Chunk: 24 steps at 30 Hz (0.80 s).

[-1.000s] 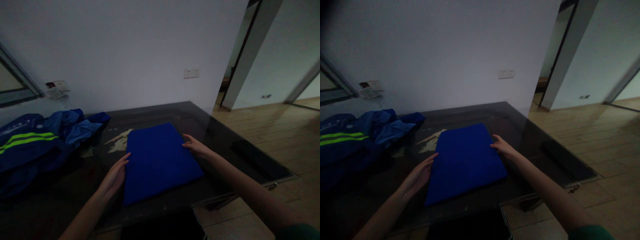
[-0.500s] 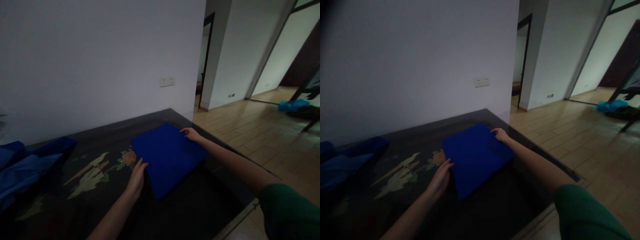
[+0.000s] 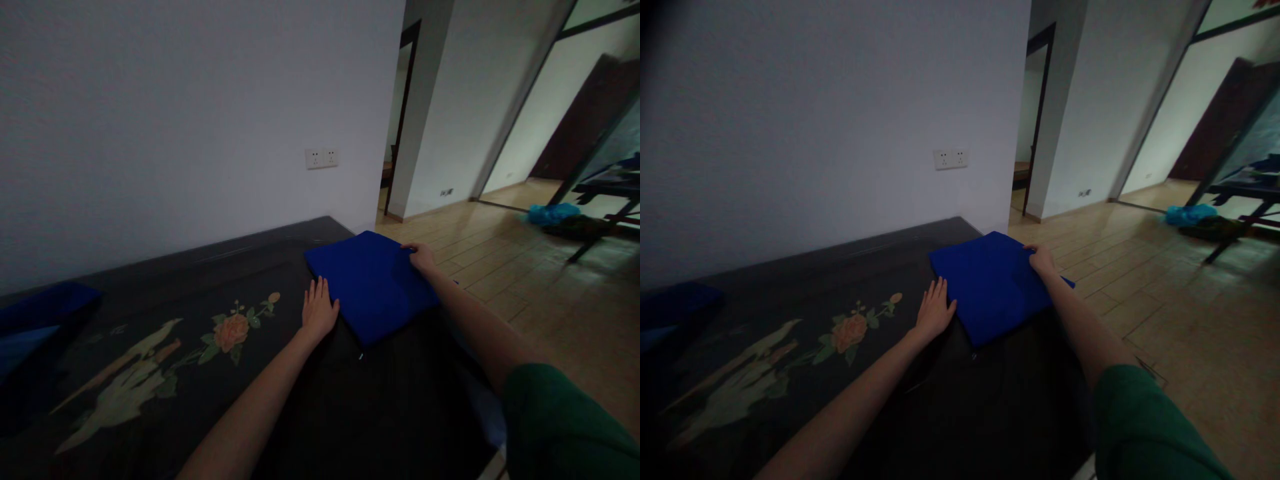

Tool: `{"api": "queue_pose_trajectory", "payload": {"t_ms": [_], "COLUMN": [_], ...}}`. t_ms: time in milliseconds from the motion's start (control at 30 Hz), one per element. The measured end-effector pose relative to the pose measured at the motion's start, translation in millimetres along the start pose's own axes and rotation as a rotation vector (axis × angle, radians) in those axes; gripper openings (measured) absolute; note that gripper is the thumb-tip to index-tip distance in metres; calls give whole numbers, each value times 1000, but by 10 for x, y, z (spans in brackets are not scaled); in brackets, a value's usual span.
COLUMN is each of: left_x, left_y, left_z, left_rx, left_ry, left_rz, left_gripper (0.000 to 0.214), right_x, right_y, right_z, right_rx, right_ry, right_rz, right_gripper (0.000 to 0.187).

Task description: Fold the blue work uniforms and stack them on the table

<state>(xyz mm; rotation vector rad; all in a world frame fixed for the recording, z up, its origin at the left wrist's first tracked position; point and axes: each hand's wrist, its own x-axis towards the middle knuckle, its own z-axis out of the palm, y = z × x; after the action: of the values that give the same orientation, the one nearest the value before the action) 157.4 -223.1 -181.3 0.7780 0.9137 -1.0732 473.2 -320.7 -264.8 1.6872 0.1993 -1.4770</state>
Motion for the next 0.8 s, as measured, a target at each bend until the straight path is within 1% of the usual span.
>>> {"api": "queue_pose_trajectory", "payload": {"t_ms": [100, 200, 267, 300, 367, 433, 500, 567, 667, 733, 800], "left_x": [159, 188, 112, 54, -77, -193, -268, -303, -319, -335, -375], "left_y": [64, 222, 366, 439, 565, 646, 683, 696, 717, 746, 781], "left_z": [-12, -59, -68, -60, -21, 30, 71, 91, 101, 109, 111], "left_rx": [20, 85, 116, 113, 78, 46, 44, 58, 79, 88, 92], "left_ry": [-35, -45, -67, -102, -211, -306, -337, -328, -319, -311, -288], "left_rz": [-45, -42, 48, 118, 259, 345, 358, 339, 318, 313, 303], "left_gripper": [64, 60, 57, 56, 58, 64, 70, 70, 65, 62, 59], "right_x": [41, 46, 36, 31, 12, -36, -142, -310, -589, -719, -786], "right_y": [74, 121, 151, 161, 155, 95, -21, -173, -385, -474, -519], "right_z": [41, 110, 151, 166, 183, 196, 226, 287, 420, 495, 533], "right_rx": [-70, -135, -175, -192, -222, -250, -314, -383, -433, -474, -531], "right_ry": [35, 17, -17, -36, -72, -91, -91, -117, -266, -344, -363], "right_rz": [41, 60, 59, 52, 24, -9, -54, -116, -184, -201, -210], "right_gripper": [48, 46, 46, 46, 44, 41, 45, 52, 61, 65, 65]}}
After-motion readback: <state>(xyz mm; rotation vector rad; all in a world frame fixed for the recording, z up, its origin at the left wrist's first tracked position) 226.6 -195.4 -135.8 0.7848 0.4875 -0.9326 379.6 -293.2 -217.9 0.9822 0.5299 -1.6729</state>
